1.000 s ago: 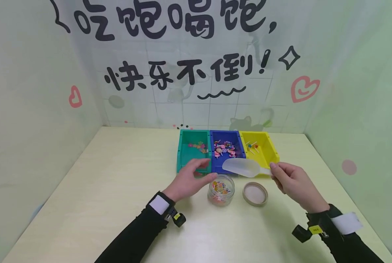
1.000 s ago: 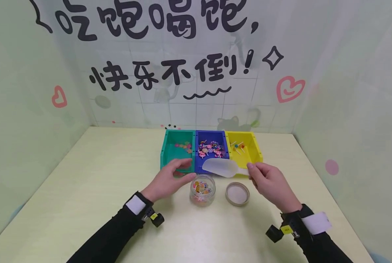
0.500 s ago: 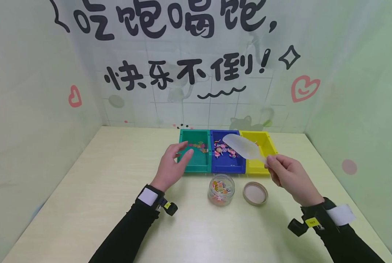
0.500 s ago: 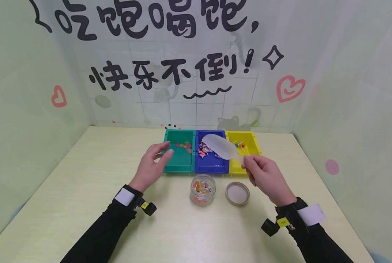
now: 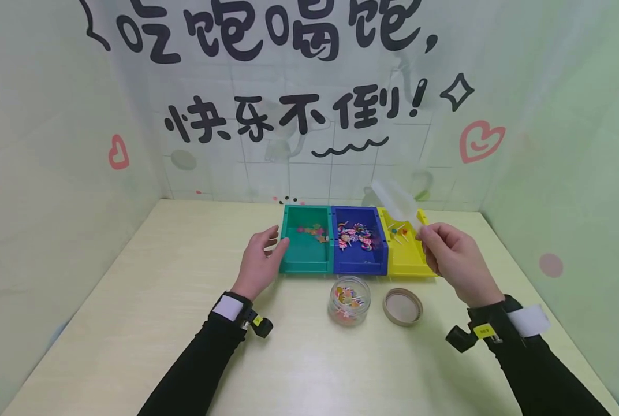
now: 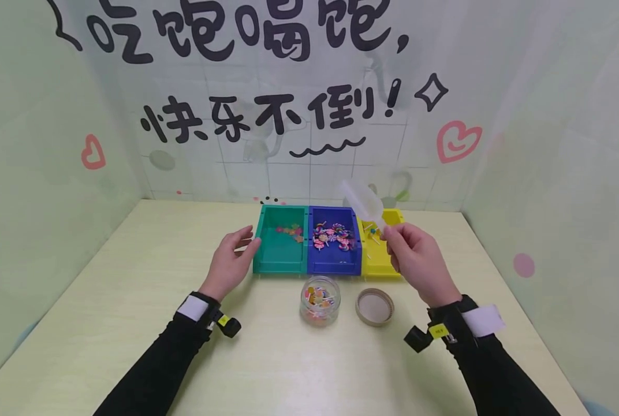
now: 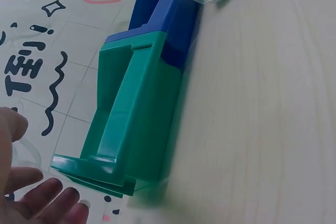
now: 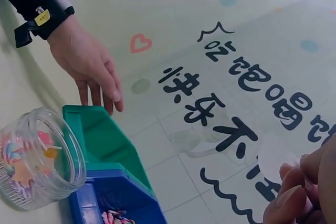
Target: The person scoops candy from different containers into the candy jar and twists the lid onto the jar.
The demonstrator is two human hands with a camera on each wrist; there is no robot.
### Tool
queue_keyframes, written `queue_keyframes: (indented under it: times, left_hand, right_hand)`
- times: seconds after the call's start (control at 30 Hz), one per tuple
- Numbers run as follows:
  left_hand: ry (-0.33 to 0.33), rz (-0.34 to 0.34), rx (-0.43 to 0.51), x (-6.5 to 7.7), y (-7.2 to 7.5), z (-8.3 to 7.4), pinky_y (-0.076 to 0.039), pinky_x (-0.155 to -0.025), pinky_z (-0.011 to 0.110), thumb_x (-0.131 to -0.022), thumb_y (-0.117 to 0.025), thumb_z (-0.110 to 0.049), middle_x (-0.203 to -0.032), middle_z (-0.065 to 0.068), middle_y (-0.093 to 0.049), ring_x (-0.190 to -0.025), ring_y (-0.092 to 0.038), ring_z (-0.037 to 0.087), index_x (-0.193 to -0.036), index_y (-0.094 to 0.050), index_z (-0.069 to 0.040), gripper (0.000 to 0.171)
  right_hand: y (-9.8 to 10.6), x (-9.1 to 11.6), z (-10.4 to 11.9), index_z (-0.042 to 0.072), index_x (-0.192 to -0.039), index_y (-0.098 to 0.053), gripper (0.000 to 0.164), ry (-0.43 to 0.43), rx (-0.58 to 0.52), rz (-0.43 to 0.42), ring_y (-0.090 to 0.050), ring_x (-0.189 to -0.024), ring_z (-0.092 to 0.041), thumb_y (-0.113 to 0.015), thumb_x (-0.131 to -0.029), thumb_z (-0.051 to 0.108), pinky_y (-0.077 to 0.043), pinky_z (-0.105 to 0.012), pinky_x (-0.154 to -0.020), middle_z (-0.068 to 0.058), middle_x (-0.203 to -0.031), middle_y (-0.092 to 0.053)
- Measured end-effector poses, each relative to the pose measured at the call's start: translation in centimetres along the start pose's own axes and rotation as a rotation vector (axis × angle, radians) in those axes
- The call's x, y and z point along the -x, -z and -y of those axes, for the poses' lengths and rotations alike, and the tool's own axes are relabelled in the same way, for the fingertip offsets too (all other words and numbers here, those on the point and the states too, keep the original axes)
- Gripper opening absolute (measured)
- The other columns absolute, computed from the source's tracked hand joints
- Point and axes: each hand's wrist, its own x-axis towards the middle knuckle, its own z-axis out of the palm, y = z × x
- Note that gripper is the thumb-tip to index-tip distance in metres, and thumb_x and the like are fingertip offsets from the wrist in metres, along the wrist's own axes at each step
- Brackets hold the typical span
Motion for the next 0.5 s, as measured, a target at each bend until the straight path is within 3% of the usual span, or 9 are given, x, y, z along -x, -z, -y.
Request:
queue_keyframes:
  times: [0.27,0.5]
  left_hand:
    - [-0.015,0.012,-0.142,-0.2,-0.5,1.2,-0.061,-0.100,0.051,-0.113,-0.062,-0.022,-0.127,0.026,-0.062,-0.115,-0.069,0.039,-0.160,-0.050,0.005,0.056]
    - [-0.004,0.007,-0.173,-0.4,-0.9,1.7,-0.054,-0.087,0.036,-0.113,-0.062,-0.019,-0.108,0.018,-0.064,-0.103,-0.064,0.030,-0.159,-0.053,0.002,0.052]
  right_hand:
    - [0.0,-1.5,1.5,0.006,-0.116,-0.063,0.043,0.050,0.083,-0.059,-0.051,-0.069,-0.019,-0.053,-0.115,0.048,-0.044,-0.028,-0.059,0.003,-0.081,-0.053]
    - [0.0,-3.2,2.2,0.004,-0.110,-0.062,0.046,0.018,0.166,-0.043,-0.051,-0.070,-0.020,-0.052,-0.115,0.049,-0.043,-0.030,-0.060,0.002,-0.079,-0.051]
